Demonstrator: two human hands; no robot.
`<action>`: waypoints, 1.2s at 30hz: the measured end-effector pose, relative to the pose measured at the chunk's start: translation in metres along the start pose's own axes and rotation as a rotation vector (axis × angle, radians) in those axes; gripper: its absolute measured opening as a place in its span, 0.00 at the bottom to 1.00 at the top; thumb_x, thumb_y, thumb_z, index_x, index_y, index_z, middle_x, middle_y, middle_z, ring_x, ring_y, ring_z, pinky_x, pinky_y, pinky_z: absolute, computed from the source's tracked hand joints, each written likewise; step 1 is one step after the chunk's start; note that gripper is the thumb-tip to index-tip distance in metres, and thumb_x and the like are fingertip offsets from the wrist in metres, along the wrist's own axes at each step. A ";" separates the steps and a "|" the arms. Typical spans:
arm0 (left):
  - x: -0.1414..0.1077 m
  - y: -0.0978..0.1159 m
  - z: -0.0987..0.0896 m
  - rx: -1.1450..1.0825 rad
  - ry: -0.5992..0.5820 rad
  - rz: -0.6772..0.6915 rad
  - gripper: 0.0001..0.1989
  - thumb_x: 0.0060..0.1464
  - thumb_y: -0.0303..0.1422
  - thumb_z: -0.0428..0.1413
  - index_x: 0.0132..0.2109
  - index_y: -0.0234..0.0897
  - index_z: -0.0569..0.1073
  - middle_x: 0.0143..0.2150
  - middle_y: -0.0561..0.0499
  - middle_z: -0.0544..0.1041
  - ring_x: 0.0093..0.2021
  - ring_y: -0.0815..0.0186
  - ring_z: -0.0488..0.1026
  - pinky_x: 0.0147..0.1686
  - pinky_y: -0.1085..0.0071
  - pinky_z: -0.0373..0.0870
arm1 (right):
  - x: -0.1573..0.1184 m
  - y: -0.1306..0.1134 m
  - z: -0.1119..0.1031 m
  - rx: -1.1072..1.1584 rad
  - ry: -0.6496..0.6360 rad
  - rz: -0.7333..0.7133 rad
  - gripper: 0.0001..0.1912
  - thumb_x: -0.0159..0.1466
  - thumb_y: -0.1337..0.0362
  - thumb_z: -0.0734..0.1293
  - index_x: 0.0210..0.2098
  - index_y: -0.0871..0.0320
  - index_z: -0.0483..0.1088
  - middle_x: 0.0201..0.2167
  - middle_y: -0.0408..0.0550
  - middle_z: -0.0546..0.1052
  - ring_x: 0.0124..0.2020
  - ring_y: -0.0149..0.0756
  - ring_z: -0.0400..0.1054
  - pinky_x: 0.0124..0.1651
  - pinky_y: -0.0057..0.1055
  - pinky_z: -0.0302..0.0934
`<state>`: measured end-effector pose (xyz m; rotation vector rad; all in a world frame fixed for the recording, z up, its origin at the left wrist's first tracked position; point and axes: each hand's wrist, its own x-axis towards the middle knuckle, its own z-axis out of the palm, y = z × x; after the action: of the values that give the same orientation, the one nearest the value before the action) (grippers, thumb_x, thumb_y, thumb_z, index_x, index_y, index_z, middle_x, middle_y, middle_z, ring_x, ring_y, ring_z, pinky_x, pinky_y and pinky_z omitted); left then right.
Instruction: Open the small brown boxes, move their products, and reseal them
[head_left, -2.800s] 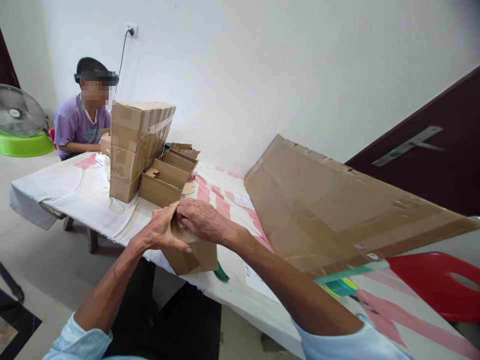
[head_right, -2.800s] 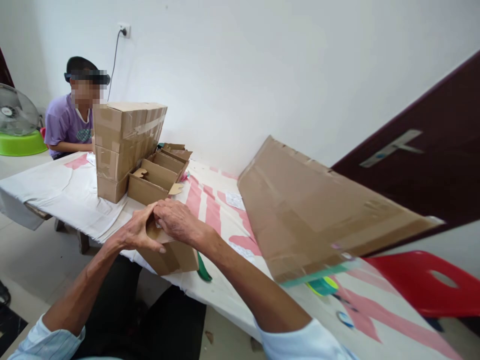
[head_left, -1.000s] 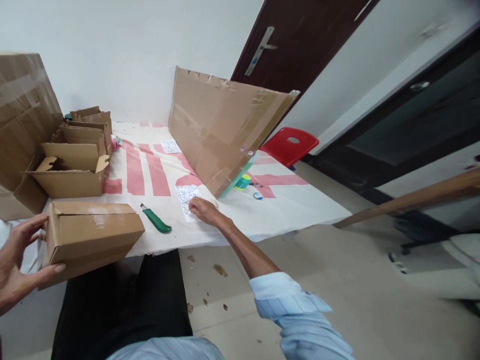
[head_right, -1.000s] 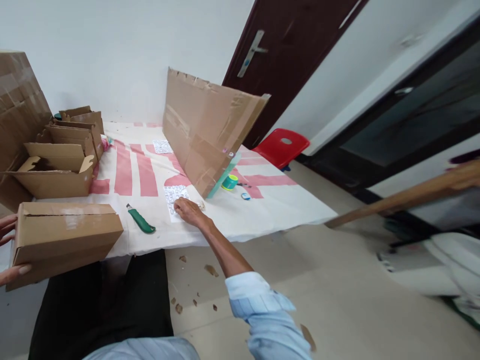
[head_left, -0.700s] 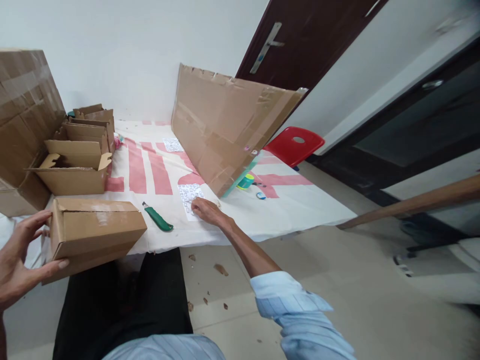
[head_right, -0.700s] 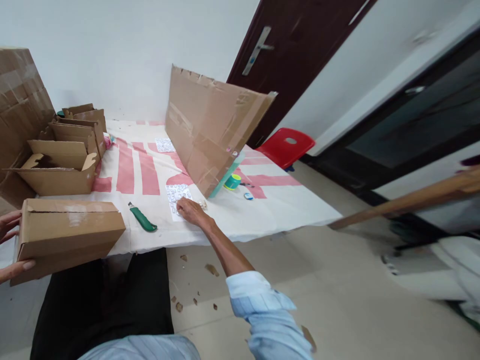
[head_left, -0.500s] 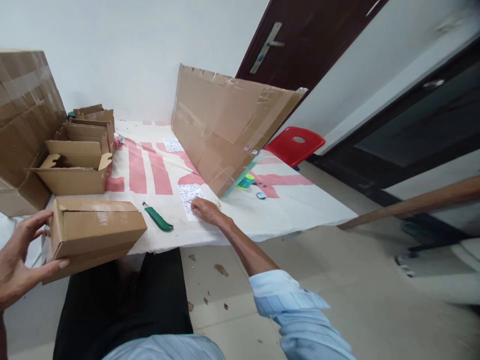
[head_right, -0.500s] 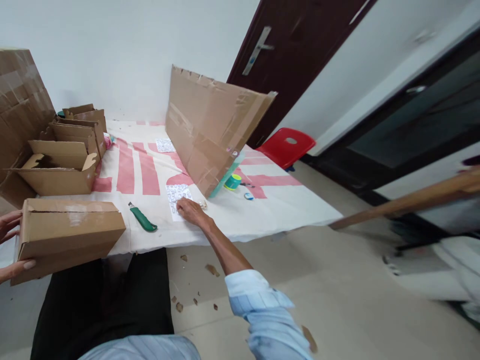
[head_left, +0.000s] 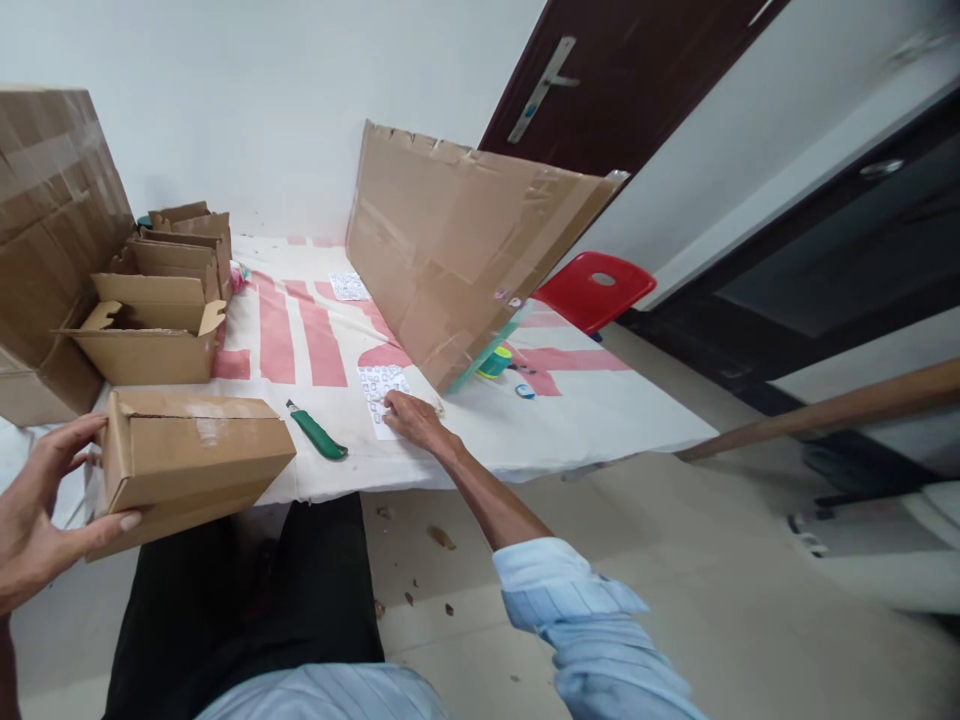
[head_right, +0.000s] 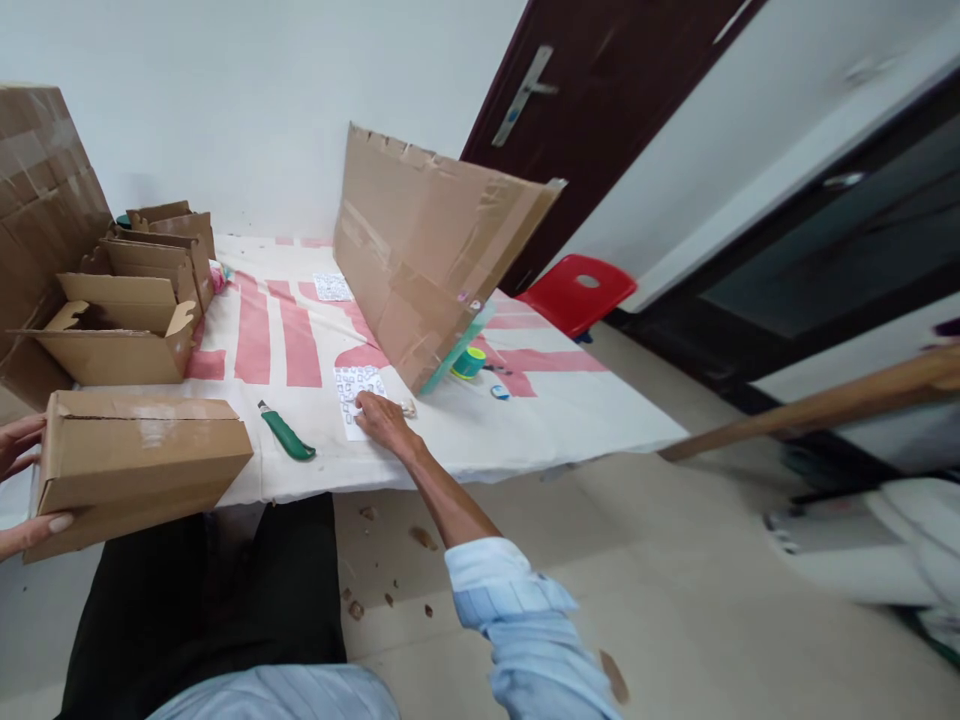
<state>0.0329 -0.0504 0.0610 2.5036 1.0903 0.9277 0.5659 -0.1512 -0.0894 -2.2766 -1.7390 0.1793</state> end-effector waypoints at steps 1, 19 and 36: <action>-0.001 -0.002 0.000 -0.060 -0.037 -0.014 0.45 0.51 0.62 0.62 0.70 0.50 0.64 0.69 0.47 0.73 0.65 0.47 0.74 0.62 0.49 0.77 | -0.001 0.000 0.001 0.005 0.007 0.004 0.09 0.65 0.69 0.65 0.44 0.56 0.73 0.44 0.52 0.80 0.43 0.41 0.70 0.40 0.32 0.54; -0.009 -0.011 -0.002 -0.201 -0.097 -0.103 0.46 0.50 0.59 0.66 0.70 0.51 0.62 0.70 0.45 0.69 0.70 0.41 0.68 0.68 0.39 0.67 | 0.006 0.021 0.005 0.871 0.235 0.206 0.21 0.60 0.42 0.67 0.27 0.53 0.67 0.20 0.40 0.68 0.22 0.32 0.59 0.25 0.29 0.53; -0.018 -0.028 0.000 -0.205 -0.097 -0.112 0.43 0.54 0.53 0.64 0.72 0.51 0.60 0.74 0.44 0.66 0.73 0.40 0.64 0.68 0.40 0.67 | 0.009 0.004 -0.005 1.441 0.183 0.302 0.24 0.52 0.43 0.76 0.32 0.53 0.67 0.20 0.38 0.70 0.21 0.29 0.62 0.22 0.26 0.53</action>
<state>0.0080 -0.0441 0.0402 2.2732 1.0364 0.8321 0.5737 -0.1438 -0.0856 -1.3108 -0.6401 0.8892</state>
